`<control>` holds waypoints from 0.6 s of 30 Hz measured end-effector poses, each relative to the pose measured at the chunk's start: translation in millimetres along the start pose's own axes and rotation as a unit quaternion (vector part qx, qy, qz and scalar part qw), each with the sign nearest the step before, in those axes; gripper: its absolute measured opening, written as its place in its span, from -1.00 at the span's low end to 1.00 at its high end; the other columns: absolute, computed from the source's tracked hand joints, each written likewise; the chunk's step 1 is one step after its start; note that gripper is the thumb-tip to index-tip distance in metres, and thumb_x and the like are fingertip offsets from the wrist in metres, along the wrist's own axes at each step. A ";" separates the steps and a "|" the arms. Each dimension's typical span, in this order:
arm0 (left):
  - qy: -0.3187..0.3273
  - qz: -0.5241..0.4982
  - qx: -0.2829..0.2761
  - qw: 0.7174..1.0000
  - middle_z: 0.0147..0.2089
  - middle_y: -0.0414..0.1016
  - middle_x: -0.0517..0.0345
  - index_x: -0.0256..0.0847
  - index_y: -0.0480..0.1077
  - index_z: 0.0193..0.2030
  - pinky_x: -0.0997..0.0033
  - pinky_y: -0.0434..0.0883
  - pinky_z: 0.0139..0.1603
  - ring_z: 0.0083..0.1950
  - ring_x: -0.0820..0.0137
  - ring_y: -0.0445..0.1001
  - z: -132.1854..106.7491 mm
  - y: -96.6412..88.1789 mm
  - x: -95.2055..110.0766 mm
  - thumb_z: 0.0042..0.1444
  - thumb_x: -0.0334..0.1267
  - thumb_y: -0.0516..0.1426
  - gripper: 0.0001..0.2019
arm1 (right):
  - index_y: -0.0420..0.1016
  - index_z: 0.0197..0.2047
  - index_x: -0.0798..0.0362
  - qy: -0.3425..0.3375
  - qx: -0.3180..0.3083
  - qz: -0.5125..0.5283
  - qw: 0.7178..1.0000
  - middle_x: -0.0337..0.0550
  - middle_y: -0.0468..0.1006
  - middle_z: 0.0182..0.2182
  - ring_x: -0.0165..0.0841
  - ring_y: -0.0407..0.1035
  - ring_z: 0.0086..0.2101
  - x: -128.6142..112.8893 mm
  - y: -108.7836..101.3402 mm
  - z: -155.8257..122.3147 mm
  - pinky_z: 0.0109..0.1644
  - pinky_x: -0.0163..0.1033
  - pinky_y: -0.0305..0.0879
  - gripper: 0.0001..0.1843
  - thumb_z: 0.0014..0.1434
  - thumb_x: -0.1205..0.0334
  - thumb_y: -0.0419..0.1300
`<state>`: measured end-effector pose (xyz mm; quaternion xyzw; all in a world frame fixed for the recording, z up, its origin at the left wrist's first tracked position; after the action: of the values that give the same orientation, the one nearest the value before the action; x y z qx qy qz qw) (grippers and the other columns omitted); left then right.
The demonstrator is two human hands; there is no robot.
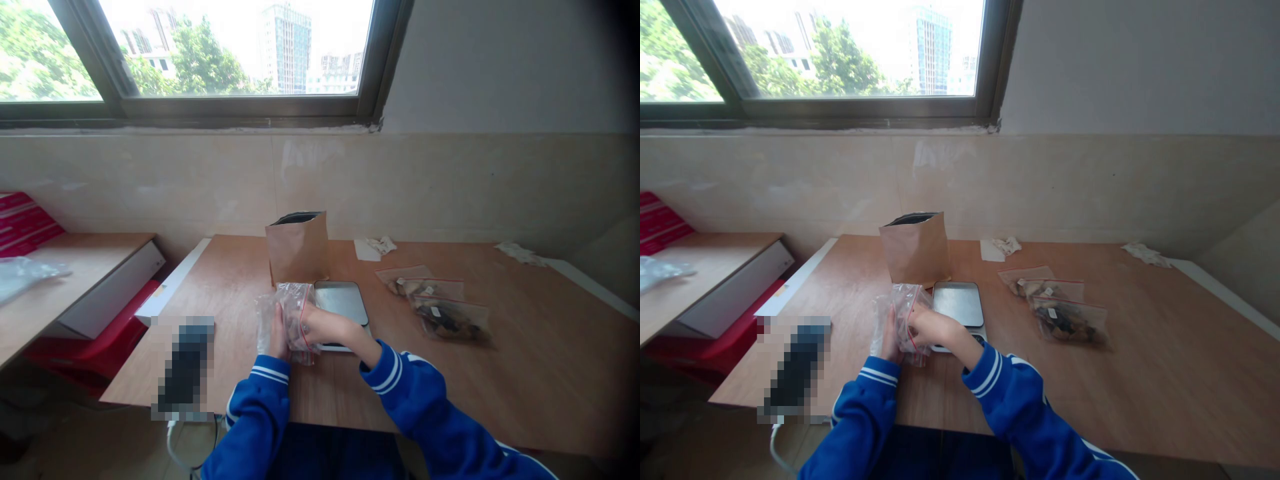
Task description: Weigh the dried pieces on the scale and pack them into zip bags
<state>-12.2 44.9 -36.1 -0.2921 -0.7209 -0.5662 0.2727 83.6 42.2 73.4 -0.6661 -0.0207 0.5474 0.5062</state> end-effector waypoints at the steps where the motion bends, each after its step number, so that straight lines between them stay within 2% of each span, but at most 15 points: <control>1: 0.004 0.001 0.000 1.000 -0.07 0.57 -0.12 -0.30 0.46 0.01 0.19 0.51 -0.08 0.02 0.10 0.50 -0.2 1.2 0.7 0.19 0.01 0.05 -0.56 | 0.38 -0.33 0.05 -0.002 0.008 -0.003 1.000 -0.12 0.48 -0.23 -0.22 0.36 -0.17 -0.3 -3.2 -1.2 -0.05 -0.16 0.34 -0.78 -0.11 0.37 0.28; 3: 0.002 -0.008 0.001 1.000 -0.07 0.56 -0.14 -0.36 0.43 0.04 0.22 0.51 -0.10 0.02 0.10 0.50 -0.7 3.2 2.2 0.22 0.02 -0.01 -0.51 | 0.34 -0.22 0.06 -0.004 0.038 0.005 0.999 -0.08 0.47 -0.17 -0.26 0.37 -0.18 -1.9 -12.4 -4.2 -0.09 -0.18 0.35 -0.76 -0.01 0.37 0.22; 5: -0.011 -0.008 0.003 1.000 -0.08 0.55 -0.15 -0.37 0.39 0.09 0.28 0.53 -0.20 -0.06 0.14 0.54 -1.9 4.1 3.9 0.24 0.03 -0.04 -0.49 | 0.30 -0.14 0.06 -0.002 0.067 0.037 0.997 -0.09 0.48 -0.17 -0.29 0.39 -0.21 -4.3 -25.3 -6.6 -0.12 -0.20 0.35 -0.77 0.08 0.34 0.16; 8: -0.014 0.020 0.000 1.000 -0.10 0.56 -0.08 -0.20 0.25 0.23 0.43 0.49 -0.50 -0.34 0.31 0.58 -4.1 3.3 8.8 0.23 0.04 -0.03 -0.48 | 0.28 -0.16 0.03 -0.002 0.132 0.077 0.988 -0.14 0.51 -0.24 -0.30 0.44 -0.25 -8.9 -56.7 -3.5 -0.18 -0.22 0.37 -0.79 0.15 0.19 0.18; 10: -0.005 0.034 -0.007 0.999 -0.10 0.55 -0.05 -0.11 0.14 0.30 0.52 0.39 -0.65 -0.53 0.44 0.52 -5.3 2.2 12.3 0.21 0.04 0.01 -0.44 | 0.26 -0.13 0.01 -0.017 0.235 0.079 0.969 -0.16 0.51 -0.23 -0.30 0.45 -0.22 -11.8 -89.4 4.1 -0.15 -0.21 0.38 -0.73 0.15 0.10 0.19; 12: -0.005 0.033 -0.016 0.999 -0.10 0.54 -0.07 -0.11 0.08 0.32 0.57 0.33 -0.71 -0.61 0.50 0.46 -5.8 1.4 13.8 0.18 0.04 0.04 -0.40 | 0.20 0.00 -0.03 -0.041 0.355 0.066 0.932 -0.17 0.50 -0.18 -0.31 0.45 -0.17 -12.6 -124.8 14.5 -0.08 -0.20 0.37 -0.62 0.17 0.06 0.18; 13: -0.006 0.029 -0.020 0.999 -0.09 0.54 -0.08 -0.12 0.07 0.32 0.58 0.31 -0.73 -0.62 0.50 0.46 -5.9 1.0 13.9 0.18 0.04 0.05 -0.38 | 0.14 0.08 -0.05 -0.047 0.393 0.051 0.917 -0.17 0.50 -0.17 -0.32 0.45 -0.17 -11.3 -139.9 21.3 -0.07 -0.19 0.37 -0.55 0.18 0.06 0.16; 15: -0.007 0.024 -0.027 0.999 -0.08 0.53 -0.11 -0.14 0.07 0.32 0.59 0.29 -0.74 -0.61 0.49 0.46 -5.6 0.7 13.5 0.18 0.04 0.05 -0.38 | 0.09 0.15 -0.07 -0.050 0.431 -0.008 0.901 -0.17 0.50 -0.16 -0.32 0.45 -0.17 -5.7 -162.2 36.7 -0.04 -0.17 0.36 -0.51 0.21 0.08 0.13; 18: -0.009 0.021 -0.035 0.999 -0.07 0.52 -0.11 -0.13 0.08 0.31 0.59 0.27 -0.76 -0.62 0.50 0.45 -4.8 0.6 12.5 0.18 0.04 0.05 -0.39 | 0.23 0.11 -0.03 -0.038 0.411 -0.113 0.904 -0.11 0.51 -0.14 -0.26 0.42 -0.13 9.2 -172.7 57.6 0.04 -0.10 0.31 -0.60 0.22 0.13 0.10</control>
<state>-19.9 41.8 -25.7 -0.3216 -0.6971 -0.5822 0.2677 135.0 169.1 193.8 -0.3708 0.1116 0.4716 0.7922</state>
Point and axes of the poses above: each hand's wrist, its own z-axis towards the middle knuckle, its own y-axis out of the palm, x = y × z, the point moved 4 cm from there along z, towards the middle knuckle
